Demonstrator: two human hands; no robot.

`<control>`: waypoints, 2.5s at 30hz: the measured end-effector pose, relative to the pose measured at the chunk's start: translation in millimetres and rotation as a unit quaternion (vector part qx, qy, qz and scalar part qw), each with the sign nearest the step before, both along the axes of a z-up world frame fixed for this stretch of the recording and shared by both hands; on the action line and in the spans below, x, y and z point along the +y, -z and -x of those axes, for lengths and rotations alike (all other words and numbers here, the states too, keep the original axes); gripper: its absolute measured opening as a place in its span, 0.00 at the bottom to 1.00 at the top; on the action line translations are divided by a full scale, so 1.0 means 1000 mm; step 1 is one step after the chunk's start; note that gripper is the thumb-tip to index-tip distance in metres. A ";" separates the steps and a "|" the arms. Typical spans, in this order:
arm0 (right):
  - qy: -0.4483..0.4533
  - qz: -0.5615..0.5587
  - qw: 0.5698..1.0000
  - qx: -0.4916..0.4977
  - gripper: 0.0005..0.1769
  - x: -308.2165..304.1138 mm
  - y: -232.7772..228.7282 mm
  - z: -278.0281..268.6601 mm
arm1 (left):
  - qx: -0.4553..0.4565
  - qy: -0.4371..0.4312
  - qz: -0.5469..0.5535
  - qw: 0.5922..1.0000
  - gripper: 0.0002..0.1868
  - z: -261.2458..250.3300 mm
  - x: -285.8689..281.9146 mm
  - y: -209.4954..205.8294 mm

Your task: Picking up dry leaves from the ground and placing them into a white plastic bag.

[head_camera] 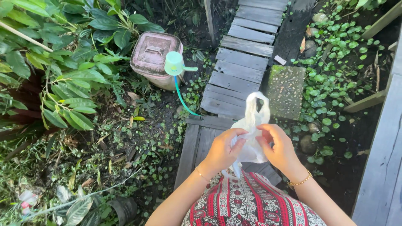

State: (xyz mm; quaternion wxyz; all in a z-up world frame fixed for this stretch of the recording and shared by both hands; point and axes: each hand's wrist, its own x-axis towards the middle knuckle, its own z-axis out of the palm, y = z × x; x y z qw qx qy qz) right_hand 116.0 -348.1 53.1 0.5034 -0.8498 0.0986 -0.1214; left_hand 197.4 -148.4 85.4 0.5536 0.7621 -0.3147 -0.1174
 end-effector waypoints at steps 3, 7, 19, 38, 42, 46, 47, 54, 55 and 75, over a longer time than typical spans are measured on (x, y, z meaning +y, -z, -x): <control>0.031 0.024 0.997 -0.062 0.17 -0.014 0.006 -0.013 | 0.006 -0.043 0.003 0.999 0.12 -0.023 -0.004 0.008; 0.072 0.053 0.992 -0.086 0.15 -0.039 0.000 -0.038 | -0.007 -0.081 0.005 0.997 0.11 -0.071 -0.010 0.016; 0.187 0.101 0.974 -0.077 0.10 -0.090 -0.007 -0.164 | -0.104 -0.064 -0.048 0.991 0.06 -0.239 -0.052 0.006; 0.118 0.153 0.981 0.013 0.15 -0.139 0.003 -0.247 | -0.129 0.013 -0.078 0.988 0.16 -0.330 -0.134 0.006; 0.133 0.117 0.977 0.115 0.19 -0.172 -0.001 -0.265 | -0.144 -0.039 -0.104 0.983 0.17 -0.352 -0.154 0.019; 0.111 0.199 0.973 0.034 0.22 -0.198 -0.015 -0.277 | -0.153 -0.046 -0.109 0.981 0.20 -0.364 -0.167 0.019; 0.131 0.189 0.973 0.035 0.25 -0.206 -0.011 -0.284 | -0.128 -0.041 -0.129 0.982 0.23 -0.373 -0.172 0.018; 0.182 0.199 0.962 0.032 0.29 -0.252 -0.015 -0.328 | -0.178 -0.045 -0.121 0.976 0.28 -0.440 -0.204 0.024; 0.185 0.199 0.962 0.030 0.29 -0.258 -0.007 -0.341 | -0.181 -0.043 -0.120 0.975 0.28 -0.452 -0.213 0.025; 0.204 0.136 0.966 0.084 0.46 -0.352 0.032 -0.586 | -0.108 0.052 -0.089 0.989 0.31 -0.669 -0.367 0.033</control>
